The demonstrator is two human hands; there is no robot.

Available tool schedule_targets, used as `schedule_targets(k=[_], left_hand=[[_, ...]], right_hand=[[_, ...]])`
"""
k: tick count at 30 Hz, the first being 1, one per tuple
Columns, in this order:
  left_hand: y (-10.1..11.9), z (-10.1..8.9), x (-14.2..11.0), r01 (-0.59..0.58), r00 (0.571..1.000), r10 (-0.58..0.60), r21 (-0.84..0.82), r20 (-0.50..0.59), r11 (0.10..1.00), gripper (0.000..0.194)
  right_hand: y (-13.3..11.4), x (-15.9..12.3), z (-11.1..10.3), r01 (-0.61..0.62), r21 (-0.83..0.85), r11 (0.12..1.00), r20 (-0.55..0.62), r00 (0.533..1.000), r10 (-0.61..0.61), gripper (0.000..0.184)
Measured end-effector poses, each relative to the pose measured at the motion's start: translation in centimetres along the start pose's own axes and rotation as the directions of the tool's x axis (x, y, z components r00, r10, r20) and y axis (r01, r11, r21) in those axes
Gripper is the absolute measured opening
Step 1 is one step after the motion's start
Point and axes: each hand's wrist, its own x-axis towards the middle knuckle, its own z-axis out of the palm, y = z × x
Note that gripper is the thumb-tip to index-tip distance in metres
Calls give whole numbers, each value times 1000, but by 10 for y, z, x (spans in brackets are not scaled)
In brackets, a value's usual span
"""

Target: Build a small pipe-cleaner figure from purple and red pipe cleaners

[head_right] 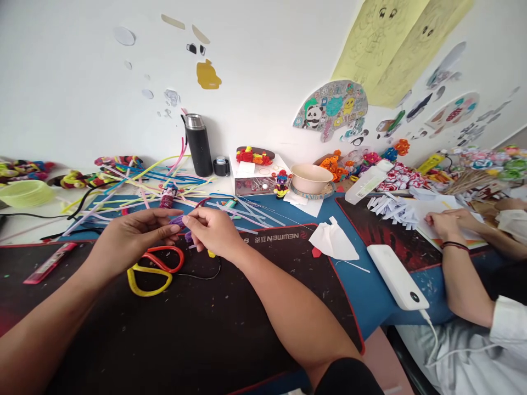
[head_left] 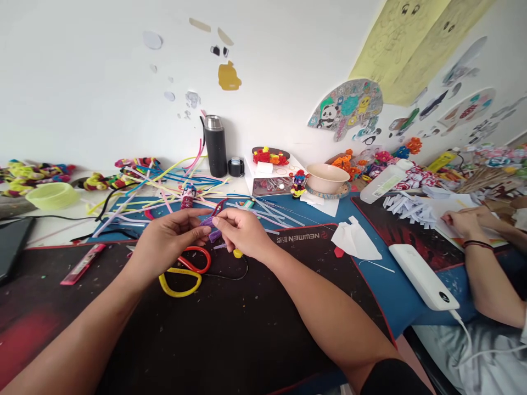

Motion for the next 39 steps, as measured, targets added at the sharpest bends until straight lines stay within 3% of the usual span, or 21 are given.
schedule_targets(k=[4,10,13,18,21,30,36,39], left_hand=[[-6,1,-3,-34,999,34,69,5,997,52],[-5,-1,-4,-100,994,108,244,-20,965,42],[-3,-1,-4,-83,994,98,286,-39,955,39],[-2,2,-5,20,996,-4,181,-92,983,38],[-6,4,-6,29,995,-11,175,-104,984,42],[-8,5,-7,-89,983,137,336,-122,938,37],[-7,4,-5,48,994,-35,130,-102,990,43],[-4,4,-3,75,994,-66,92,-91,993,45]], right_hand=[[-4,-2,-1,32,-209,977,-23,999,-37,25],[-7,-2,-2,18,-318,948,-36,999,-32,26],[-3,-1,-1,26,-283,959,-19,999,-32,25],[1,0,0,37,-75,996,5,999,-37,25],[0,0,0,52,-38,998,4,999,-52,26],[1,0,-1,6,-61,998,-47,999,-8,31],[1,0,0,20,-7,1000,-13,1000,-20,30],[0,-1,0,28,-10,1000,16,999,-28,29]])
